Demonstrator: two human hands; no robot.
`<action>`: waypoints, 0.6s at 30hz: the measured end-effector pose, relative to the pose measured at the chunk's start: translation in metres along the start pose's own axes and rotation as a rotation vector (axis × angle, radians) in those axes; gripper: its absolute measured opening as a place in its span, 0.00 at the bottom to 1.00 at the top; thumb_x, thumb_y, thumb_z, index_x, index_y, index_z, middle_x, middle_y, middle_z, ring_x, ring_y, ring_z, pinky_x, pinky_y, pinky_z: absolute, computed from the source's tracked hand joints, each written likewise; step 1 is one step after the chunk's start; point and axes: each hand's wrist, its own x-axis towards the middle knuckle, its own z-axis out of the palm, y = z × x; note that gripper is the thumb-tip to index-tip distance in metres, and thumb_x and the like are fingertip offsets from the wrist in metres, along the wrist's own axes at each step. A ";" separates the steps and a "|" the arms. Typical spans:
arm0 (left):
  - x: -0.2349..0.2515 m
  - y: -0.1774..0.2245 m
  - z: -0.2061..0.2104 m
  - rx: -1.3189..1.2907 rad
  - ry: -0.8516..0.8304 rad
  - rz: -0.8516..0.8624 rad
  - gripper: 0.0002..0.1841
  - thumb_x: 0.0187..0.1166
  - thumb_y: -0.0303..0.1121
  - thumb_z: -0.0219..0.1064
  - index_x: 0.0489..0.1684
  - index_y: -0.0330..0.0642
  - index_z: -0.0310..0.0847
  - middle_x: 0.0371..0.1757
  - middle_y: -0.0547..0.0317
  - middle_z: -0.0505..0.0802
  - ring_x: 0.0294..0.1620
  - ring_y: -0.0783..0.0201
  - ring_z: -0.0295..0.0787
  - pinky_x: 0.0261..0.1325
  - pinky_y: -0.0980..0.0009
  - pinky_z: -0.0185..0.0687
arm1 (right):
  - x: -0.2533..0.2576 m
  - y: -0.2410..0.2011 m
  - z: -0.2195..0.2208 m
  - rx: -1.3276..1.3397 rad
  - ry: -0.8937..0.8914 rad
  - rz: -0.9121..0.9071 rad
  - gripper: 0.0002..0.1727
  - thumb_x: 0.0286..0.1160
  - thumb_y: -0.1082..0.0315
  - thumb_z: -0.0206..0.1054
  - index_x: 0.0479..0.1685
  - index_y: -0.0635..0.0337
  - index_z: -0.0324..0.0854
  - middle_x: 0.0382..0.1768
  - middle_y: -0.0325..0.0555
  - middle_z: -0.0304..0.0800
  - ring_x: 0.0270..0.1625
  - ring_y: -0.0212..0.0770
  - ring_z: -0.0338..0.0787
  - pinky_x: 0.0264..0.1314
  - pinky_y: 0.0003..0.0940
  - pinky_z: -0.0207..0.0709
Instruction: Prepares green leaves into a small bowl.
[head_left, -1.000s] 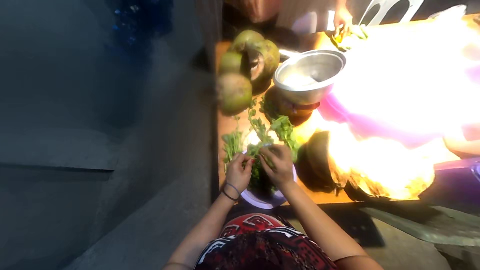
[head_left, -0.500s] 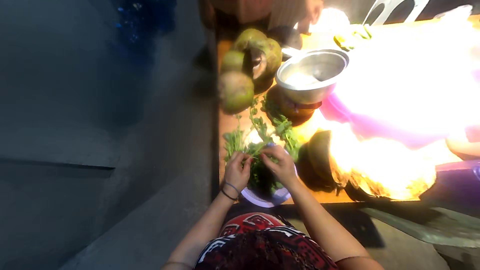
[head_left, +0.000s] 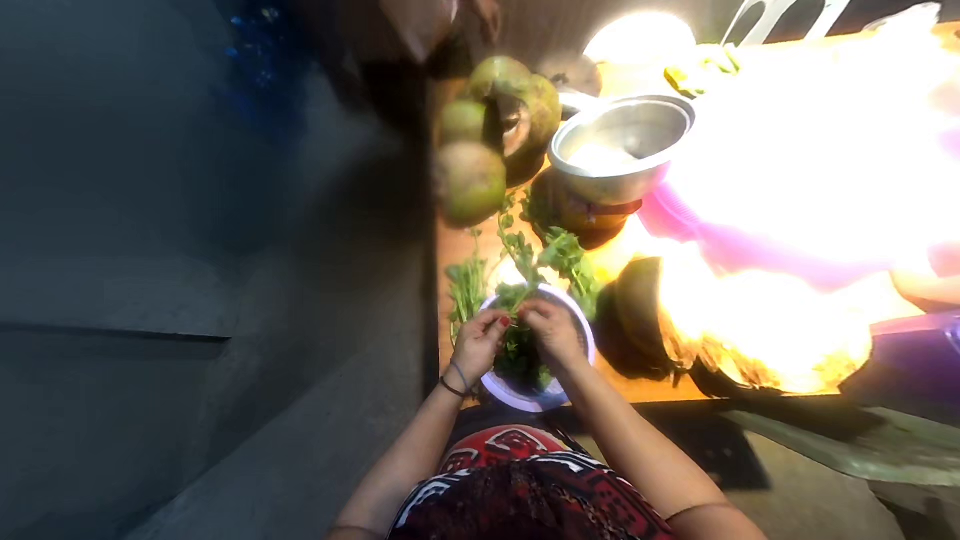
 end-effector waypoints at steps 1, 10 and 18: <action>0.000 -0.001 0.000 -0.020 -0.007 -0.013 0.10 0.89 0.31 0.59 0.51 0.40 0.88 0.31 0.64 0.85 0.21 0.76 0.72 0.26 0.80 0.70 | 0.000 0.001 0.003 0.062 0.018 0.034 0.11 0.76 0.78 0.62 0.32 0.56 0.90 0.29 0.34 0.90 0.31 0.25 0.84 0.37 0.24 0.81; -0.002 0.003 -0.002 -0.302 -0.058 -0.230 0.12 0.92 0.30 0.52 0.42 0.41 0.83 0.23 0.69 0.78 0.16 0.80 0.63 0.20 0.85 0.60 | 0.001 0.011 -0.010 -0.299 -0.047 -0.110 0.04 0.78 0.76 0.67 0.41 0.62 0.87 0.34 0.40 0.89 0.35 0.30 0.85 0.41 0.27 0.82; -0.003 0.006 -0.014 -0.318 -0.052 -0.227 0.12 0.92 0.30 0.49 0.46 0.42 0.81 0.25 0.68 0.82 0.14 0.81 0.64 0.17 0.87 0.60 | 0.017 0.014 -0.042 -0.604 0.054 -0.350 0.10 0.78 0.69 0.68 0.42 0.68 0.91 0.50 0.54 0.94 0.56 0.46 0.91 0.65 0.48 0.82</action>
